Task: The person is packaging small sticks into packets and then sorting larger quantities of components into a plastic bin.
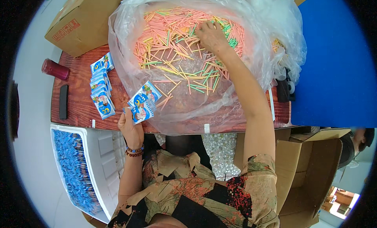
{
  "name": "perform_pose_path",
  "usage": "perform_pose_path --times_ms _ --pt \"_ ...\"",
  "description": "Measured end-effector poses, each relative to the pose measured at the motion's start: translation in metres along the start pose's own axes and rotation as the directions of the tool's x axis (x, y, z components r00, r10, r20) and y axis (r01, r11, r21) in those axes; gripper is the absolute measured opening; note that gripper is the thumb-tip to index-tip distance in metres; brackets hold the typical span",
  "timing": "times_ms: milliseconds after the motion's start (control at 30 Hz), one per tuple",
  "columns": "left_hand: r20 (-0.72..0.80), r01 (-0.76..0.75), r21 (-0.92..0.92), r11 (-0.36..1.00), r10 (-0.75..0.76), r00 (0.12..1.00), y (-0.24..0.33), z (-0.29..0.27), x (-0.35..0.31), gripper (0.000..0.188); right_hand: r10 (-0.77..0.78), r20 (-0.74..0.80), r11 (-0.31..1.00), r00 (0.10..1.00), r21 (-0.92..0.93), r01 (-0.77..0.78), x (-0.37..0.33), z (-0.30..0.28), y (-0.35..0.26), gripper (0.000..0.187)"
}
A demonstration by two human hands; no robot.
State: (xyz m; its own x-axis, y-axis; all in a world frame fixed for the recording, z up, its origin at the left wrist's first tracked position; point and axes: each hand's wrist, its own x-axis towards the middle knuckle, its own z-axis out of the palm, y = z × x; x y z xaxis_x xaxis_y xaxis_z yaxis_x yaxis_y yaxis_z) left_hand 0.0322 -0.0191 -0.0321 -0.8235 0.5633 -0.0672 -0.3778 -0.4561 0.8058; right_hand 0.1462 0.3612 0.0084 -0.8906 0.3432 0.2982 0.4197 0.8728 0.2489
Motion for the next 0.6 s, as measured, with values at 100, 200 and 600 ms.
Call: perform_pose_path --times_ms 100,200,600 --pt "0.001 0.003 -0.008 1.0 -0.003 1.0 0.0 -0.001 0.0 0.02 -0.027 -0.031 0.999 0.999 -0.042 0.026 0.001 0.009 -0.001 0.029" --pt "0.026 0.011 0.006 1.0 -0.011 1.0 -0.001 -0.004 0.001 0.019 -0.024 -0.099 0.999 0.995 -0.051 0.019 -0.001 0.013 -0.002 0.029" --pt "0.006 0.022 -0.022 1.0 -0.022 1.0 0.0 0.001 0.0 0.018 0.085 -0.19 0.994 0.978 0.086 -0.07 -0.005 0.024 -0.002 0.027"
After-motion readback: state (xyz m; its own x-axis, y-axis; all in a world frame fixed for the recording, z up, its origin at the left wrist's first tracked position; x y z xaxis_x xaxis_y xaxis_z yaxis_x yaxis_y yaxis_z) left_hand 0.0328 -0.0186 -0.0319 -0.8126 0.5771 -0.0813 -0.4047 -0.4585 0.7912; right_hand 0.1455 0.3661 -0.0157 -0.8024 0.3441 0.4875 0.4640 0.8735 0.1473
